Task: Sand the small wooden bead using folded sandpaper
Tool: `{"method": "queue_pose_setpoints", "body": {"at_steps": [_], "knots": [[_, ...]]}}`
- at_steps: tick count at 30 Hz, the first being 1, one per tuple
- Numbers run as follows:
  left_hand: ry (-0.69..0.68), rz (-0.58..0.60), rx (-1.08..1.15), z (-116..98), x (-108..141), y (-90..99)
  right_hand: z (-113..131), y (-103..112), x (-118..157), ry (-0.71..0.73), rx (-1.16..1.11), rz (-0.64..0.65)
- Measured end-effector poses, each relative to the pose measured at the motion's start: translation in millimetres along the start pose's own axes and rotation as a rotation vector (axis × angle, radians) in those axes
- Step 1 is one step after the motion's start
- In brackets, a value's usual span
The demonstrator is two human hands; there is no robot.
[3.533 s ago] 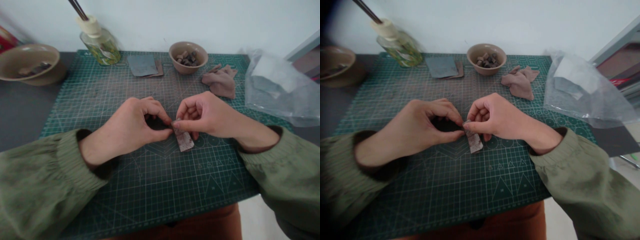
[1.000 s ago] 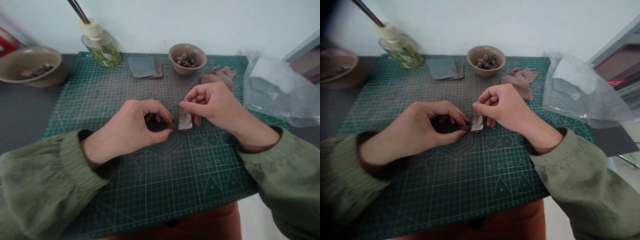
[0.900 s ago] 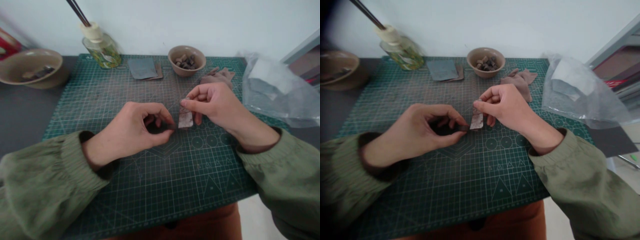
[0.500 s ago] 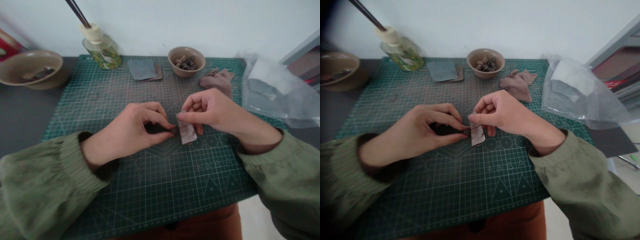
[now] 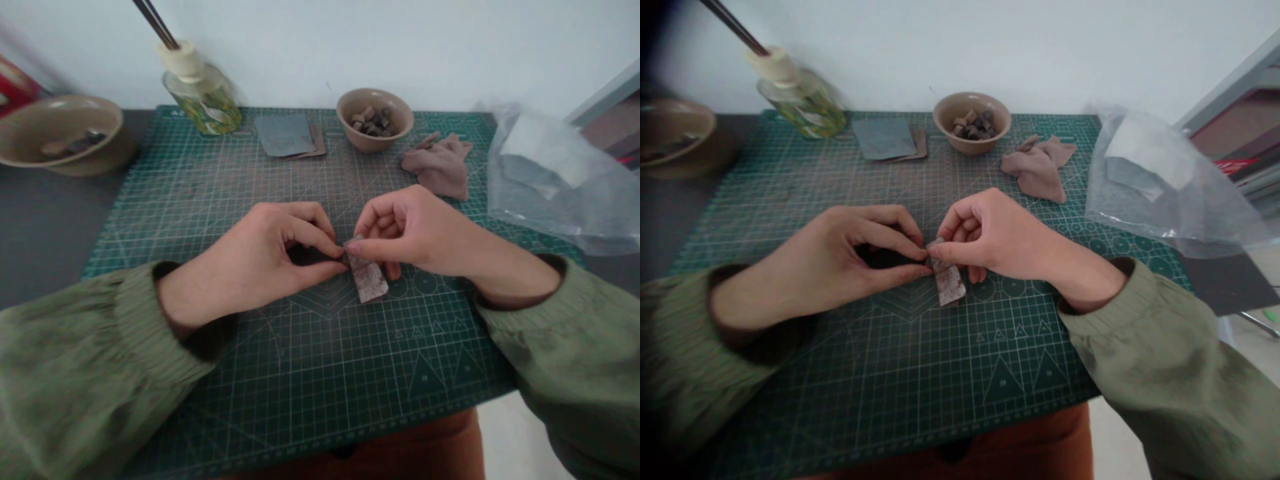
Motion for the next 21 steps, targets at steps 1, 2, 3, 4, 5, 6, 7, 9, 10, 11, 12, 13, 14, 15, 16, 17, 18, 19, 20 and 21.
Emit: {"method": "queue_pose_setpoints", "body": {"at_steps": [1,2,3,4,5,6,7,9,10,11,12,13,14,15,16,17,18,19,20,21], "knots": [[0.002,-0.003,-0.001,0.2,0.3,0.2,-0.2,-0.7,-0.1,0.0,0.007,0.001],[0.008,-0.008,0.001,0.5,0.6,0.5,-0.4,-1.1,-0.1,-0.001,0.012,0.001],[0.018,-0.015,0.003,1.0,0.9,0.8,-0.3,-1.4,0.0,0.0,0.016,-0.001],[0.032,-0.021,0.003,1.8,1.1,1.0,-0.1,-1.5,0.1,0.002,0.018,-0.003],[0.045,-0.026,0.003,2.6,1.2,1.1,0.2,-1.6,0.2,0.006,0.018,-0.006],[0.056,-0.031,0.002,3.3,1.3,1.2,0.6,-1.7,0.3,0.01,0.016,-0.011],[0.063,-0.035,0.0,3.8,1.2,1.2,1.0,-1.9,0.5,0.015,0.013,-0.014],[0.072,-0.034,0.003,5.0,1.1,1.0,1.6,-2.5,0.6,0.023,0.003,-0.023],[0.077,-0.032,0.007,5.6,1.0,0.8,1.9,-2.9,0.6,0.027,-0.002,-0.026],[0.083,-0.03,0.012,6.2,0.9,0.7,1.9,-3.6,0.6,0.028,-0.004,-0.026],[0.089,-0.027,0.016,6.8,0.8,0.5,1.8,-4.5,0.6,0.025,-0.005,-0.021],[0.093,-0.027,0.021,7.1,0.8,0.4,1.6,-5.3,0.5,0.021,-0.003,-0.016],[0.095,-0.027,0.023,7.2,0.9,0.3,1.3,-6.0,0.5,0.016,-0.002,-0.013],[0.097,-0.03,0.023,7.2,0.9,0.3,1.2,-6.4,0.4,0.01,-0.002,-0.012],[0.097,-0.034,0.023,7.0,0.9,0.2,1.1,-6.3,0.4,0.006,-0.005,-0.017],[0.095,-0.039,0.021,6.7,1.0,0.2,1.3,-6.2,0.4,0.004,-0.008,-0.021],[0.095,-0.043,0.018,6.4,1.0,0.1,1.5,-6.2,0.3,0.001,-0.008,-0.021],[0.094,-0.046,0.015,6.1,1.1,0.0,1.6,-6.7,0.1,-0.004,-0.003,-0.014],[0.095,-0.046,0.012,5.9,1.2,-0.3,1.5,-7.4,-0.1,-0.011,0.002,-0.001],[0.094,-0.049,0.01,5.6,1.3,-0.3,1.5,-8.0,-0.2,-0.014,0.005,0.01]]}}
Point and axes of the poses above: each hand's wrist, its own x-axis away from the middle knuckle, its own y-axis out of the back of the hand, z = x × y, the point moved 6 cm from there along -x, towards the middle knuckle, and after that the axes turned 5 degrees about x, right-handed, at the moved point
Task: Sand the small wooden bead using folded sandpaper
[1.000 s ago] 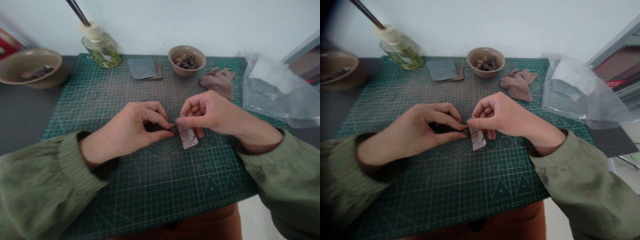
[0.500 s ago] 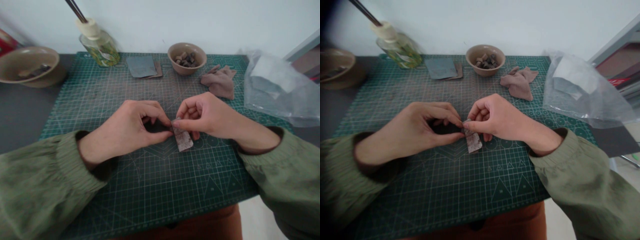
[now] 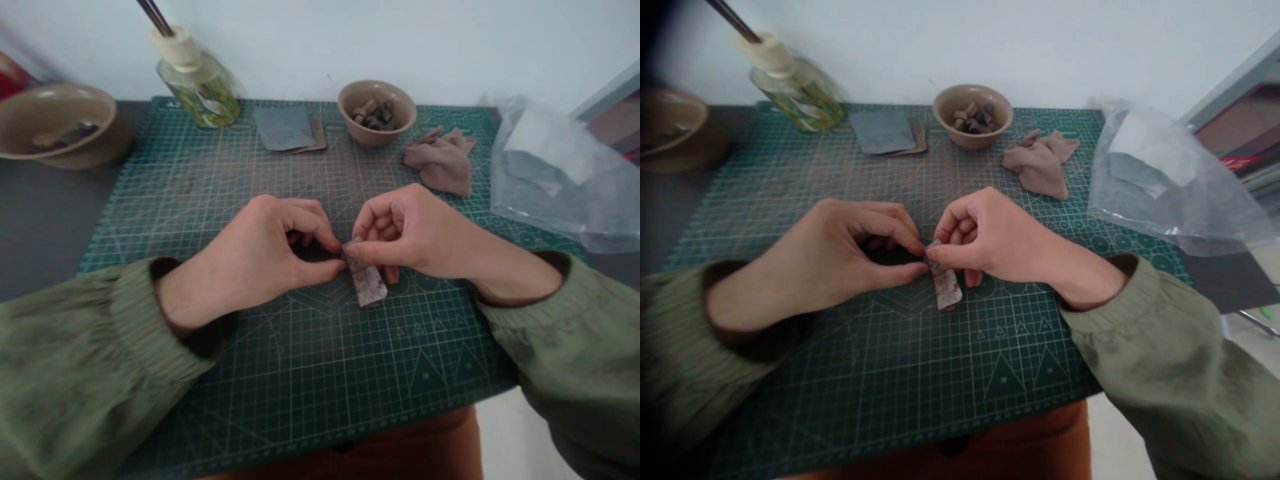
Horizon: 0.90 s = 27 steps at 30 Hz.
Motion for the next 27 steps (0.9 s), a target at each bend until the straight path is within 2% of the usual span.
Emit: {"method": "queue_pose_setpoints", "body": {"at_steps": [14,27], "knots": [[-0.008,-0.015,-0.01,-2.1,-0.3,-0.4,0.6,1.5,-0.9,0.014,0.0,0.01],[-0.019,-0.015,0.003,-2.6,-0.1,-0.3,1.7,2.9,-3.8,0.006,-0.052,-0.054]]}}
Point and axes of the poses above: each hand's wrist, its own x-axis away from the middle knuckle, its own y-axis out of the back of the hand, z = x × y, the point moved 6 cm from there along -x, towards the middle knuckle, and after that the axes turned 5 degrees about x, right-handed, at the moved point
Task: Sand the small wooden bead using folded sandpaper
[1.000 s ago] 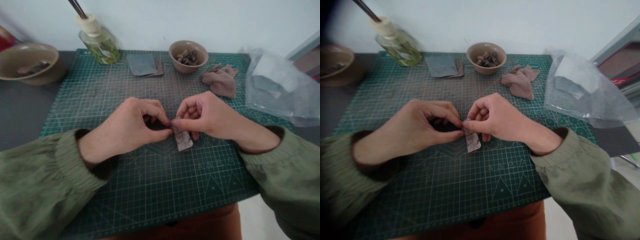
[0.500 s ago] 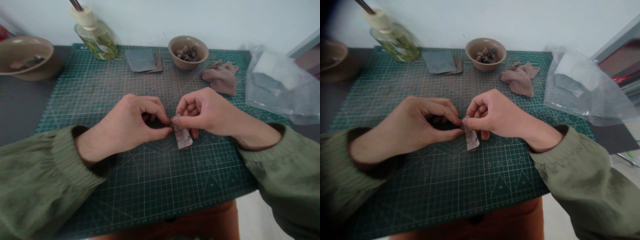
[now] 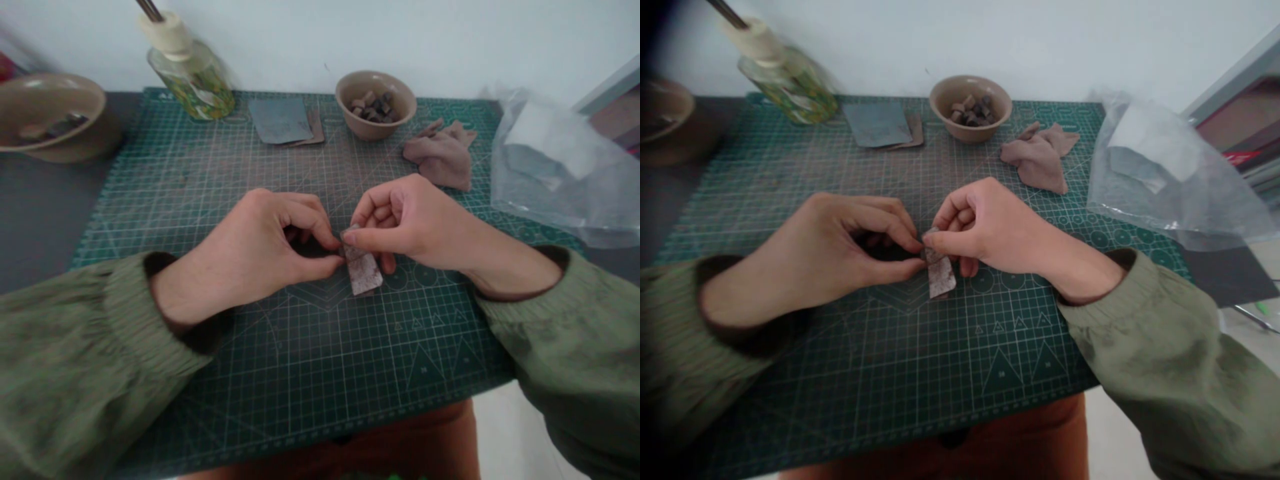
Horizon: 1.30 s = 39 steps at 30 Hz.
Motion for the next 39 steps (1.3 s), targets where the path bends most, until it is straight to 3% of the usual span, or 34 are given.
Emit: {"method": "queue_pose_setpoints", "body": {"at_steps": [20,29,33,39], "knots": [[0.012,0.009,0.011,0.2,-0.9,-1.5,-0.9,0.6,3.1,0.043,0.048,0.039],[0.033,0.014,0.011,1.3,-0.8,-0.8,-0.5,3.0,2.4,0.075,0.053,-0.05],[0.036,0.013,0.011,1.1,-0.4,-0.6,-0.7,-1.5,2.1,0.08,0.053,0.019],[0.031,0.019,0.007,0.8,-0.9,-0.7,-1.3,0.9,2.1,0.09,0.09,-0.001]]}}
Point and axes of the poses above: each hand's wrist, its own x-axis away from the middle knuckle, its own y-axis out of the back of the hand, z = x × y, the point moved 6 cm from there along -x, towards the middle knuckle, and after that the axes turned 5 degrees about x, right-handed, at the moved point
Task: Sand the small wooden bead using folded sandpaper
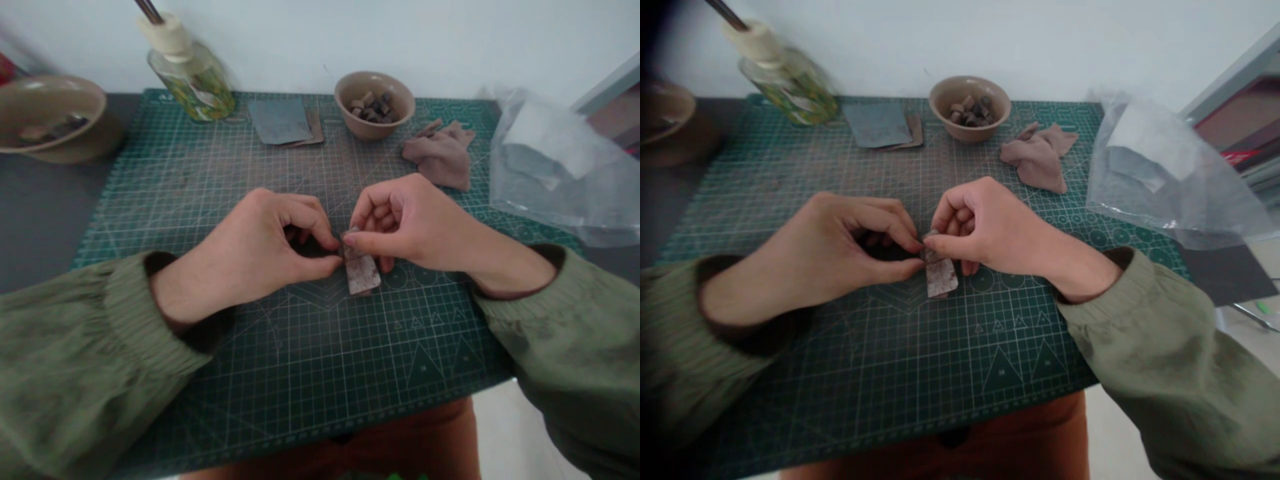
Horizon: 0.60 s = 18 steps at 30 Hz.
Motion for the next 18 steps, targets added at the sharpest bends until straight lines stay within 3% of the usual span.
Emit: {"method": "queue_pose_setpoints", "body": {"at_steps": [18], "knots": [[0.009,-0.001,0.005,0.7,0.5,0.5,7.7,3.5,4.4,0.057,0.101,-0.059]]}}
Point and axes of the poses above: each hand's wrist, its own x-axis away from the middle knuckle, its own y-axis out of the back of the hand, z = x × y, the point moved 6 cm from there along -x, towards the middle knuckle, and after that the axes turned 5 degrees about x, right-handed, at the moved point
